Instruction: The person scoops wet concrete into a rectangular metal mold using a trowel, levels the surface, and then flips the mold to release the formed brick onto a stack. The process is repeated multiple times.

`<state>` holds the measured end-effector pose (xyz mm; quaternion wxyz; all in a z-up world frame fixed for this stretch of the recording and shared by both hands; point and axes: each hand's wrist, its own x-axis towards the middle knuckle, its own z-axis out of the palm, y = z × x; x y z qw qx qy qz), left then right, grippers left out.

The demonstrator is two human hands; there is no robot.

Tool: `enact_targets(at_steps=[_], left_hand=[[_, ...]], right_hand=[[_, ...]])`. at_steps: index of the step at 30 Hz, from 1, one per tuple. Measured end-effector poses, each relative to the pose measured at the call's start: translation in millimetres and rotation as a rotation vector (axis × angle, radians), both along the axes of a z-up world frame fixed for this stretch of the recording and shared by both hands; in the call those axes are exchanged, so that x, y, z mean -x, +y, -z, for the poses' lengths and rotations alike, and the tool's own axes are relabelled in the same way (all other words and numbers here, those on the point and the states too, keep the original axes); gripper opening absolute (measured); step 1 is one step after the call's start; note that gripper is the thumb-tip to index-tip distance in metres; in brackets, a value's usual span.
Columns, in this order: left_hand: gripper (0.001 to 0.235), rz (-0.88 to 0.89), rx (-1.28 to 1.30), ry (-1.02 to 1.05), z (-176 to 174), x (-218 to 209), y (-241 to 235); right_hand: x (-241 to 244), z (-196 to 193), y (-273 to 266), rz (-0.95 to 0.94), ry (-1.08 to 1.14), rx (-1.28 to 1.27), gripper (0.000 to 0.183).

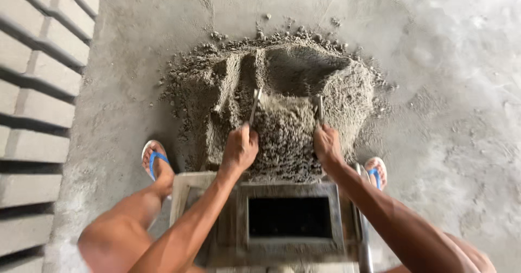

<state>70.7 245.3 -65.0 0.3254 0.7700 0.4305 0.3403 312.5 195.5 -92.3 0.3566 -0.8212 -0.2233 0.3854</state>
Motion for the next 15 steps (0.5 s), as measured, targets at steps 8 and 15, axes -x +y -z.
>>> enact_targets(at_steps=[8,15], left_hand=[[0.031,-0.084,0.056,0.087,-66,11,-69],[0.022,-0.067,0.068,0.07,-66,13,-98]], right_hand=[[12,-55,-59,-0.33,-0.337,-0.122,0.033],[31,-66,-95,-0.049,-0.504,-0.409,0.027]])
